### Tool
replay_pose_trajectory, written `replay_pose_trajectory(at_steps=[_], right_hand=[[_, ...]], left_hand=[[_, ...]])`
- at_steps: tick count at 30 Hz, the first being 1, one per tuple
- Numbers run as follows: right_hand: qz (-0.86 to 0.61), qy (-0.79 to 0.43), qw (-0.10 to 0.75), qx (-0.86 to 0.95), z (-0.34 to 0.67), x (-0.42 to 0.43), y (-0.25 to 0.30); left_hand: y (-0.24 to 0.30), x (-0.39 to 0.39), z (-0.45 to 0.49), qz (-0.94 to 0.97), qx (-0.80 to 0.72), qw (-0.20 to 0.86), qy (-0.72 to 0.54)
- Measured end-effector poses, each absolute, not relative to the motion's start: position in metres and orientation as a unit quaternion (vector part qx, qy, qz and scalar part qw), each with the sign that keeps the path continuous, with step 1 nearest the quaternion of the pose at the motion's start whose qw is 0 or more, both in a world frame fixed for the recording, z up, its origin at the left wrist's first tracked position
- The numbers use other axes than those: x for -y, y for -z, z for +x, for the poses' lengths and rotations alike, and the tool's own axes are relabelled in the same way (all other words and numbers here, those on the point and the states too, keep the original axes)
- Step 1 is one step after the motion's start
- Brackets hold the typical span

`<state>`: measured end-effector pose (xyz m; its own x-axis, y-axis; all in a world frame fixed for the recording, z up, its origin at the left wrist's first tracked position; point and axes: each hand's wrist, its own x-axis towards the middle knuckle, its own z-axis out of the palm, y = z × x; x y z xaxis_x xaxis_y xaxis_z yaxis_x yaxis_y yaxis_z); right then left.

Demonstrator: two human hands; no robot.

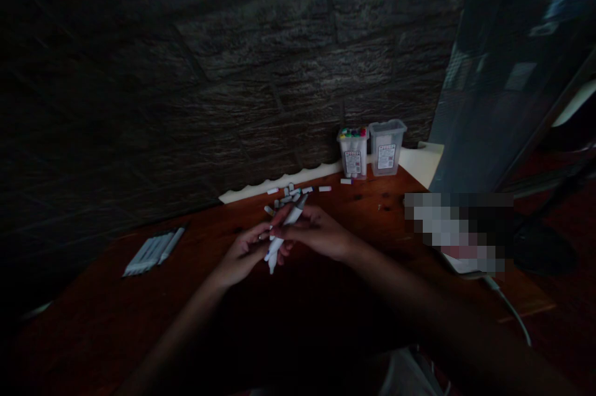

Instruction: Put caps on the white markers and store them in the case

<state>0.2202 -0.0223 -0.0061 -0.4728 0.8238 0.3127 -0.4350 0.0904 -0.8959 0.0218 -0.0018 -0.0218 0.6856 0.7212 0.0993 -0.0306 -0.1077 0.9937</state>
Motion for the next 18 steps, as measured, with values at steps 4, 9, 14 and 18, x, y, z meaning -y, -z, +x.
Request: replay_pose_trajectory(at_steps=[4, 9, 14, 18], right_hand=[[-0.176, -0.645, 0.488, 0.561, 0.2207, 0.0227, 0.0054], [-0.184, -0.642, 0.494, 0.556, 0.2209, 0.0219, 0.0053], [-0.184, -0.637, 0.496, 0.560, 0.2216, 0.0209, 0.0051], [-0.190, -0.638, 0.497, 0.557, 0.2219, 0.0208, 0.0057]], left_hand=[[0.0211, 0.0023, 0.0216, 0.683, -0.259, 0.611, -0.306], [0.0191, 0.0022, 0.0221, 0.685, -0.261, 0.610, -0.300], [0.0164, 0.0029, 0.0230, 0.690, -0.267, 0.602, -0.300], [0.0155, 0.0038, 0.0233, 0.691, -0.270, 0.601, -0.297]])
